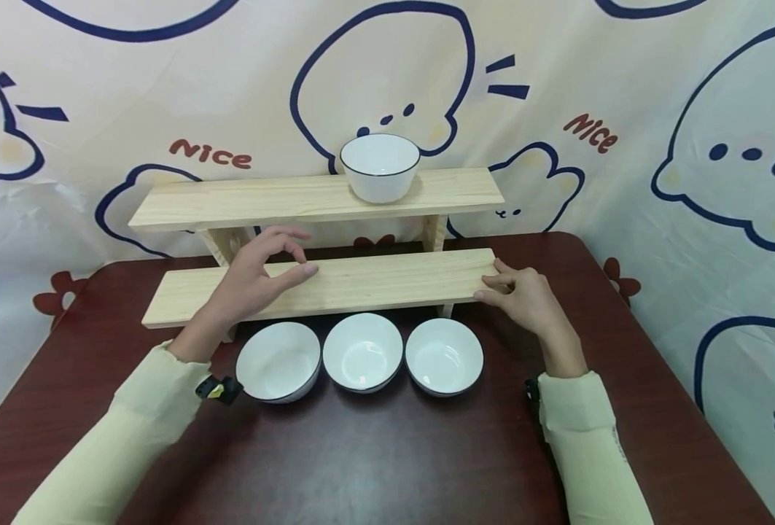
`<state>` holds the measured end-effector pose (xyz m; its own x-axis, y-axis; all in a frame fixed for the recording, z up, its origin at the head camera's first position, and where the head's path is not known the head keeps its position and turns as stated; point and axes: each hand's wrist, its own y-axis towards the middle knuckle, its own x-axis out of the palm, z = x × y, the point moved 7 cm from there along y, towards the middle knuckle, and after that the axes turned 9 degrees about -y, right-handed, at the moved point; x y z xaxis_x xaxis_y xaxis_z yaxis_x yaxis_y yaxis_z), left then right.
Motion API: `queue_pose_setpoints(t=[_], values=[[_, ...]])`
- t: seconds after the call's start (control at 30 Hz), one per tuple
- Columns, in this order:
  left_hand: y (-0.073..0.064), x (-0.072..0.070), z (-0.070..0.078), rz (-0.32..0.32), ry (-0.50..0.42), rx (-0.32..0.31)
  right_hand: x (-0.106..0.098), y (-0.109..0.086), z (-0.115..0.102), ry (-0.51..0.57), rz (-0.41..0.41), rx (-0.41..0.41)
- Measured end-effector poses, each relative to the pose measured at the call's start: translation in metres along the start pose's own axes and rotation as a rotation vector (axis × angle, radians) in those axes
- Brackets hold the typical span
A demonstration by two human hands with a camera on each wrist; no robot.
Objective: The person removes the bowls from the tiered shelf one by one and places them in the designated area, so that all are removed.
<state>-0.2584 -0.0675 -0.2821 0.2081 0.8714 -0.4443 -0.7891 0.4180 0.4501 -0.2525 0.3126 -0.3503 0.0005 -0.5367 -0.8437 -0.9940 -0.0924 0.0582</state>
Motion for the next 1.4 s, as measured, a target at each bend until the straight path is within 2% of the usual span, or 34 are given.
queue_pose_setpoints(t=[0.37, 0.57, 0.9, 1.1, 1.4], values=[[0.023, 0.007, 0.004, 0.003, 0.010, -0.041, 0.000, 0.000, 0.000, 0.021, -0.009, 0.017], [0.032, 0.011, 0.001, 0.011, 0.001, -0.048, 0.000, 0.000, 0.000, 0.018, -0.011, 0.010], [0.050, 0.014, -0.001, 0.063, -0.051, -0.024, 0.001, 0.001, 0.002, 0.036, -0.016, 0.019], [0.064, 0.011, -0.002, 0.116, -0.039, -0.051, 0.001, 0.000, 0.002, 0.029, -0.016, 0.019], [0.083, 0.011, -0.003, 0.154, -0.037, -0.093, 0.001, 0.000, 0.000, 0.025, -0.012, 0.019]])
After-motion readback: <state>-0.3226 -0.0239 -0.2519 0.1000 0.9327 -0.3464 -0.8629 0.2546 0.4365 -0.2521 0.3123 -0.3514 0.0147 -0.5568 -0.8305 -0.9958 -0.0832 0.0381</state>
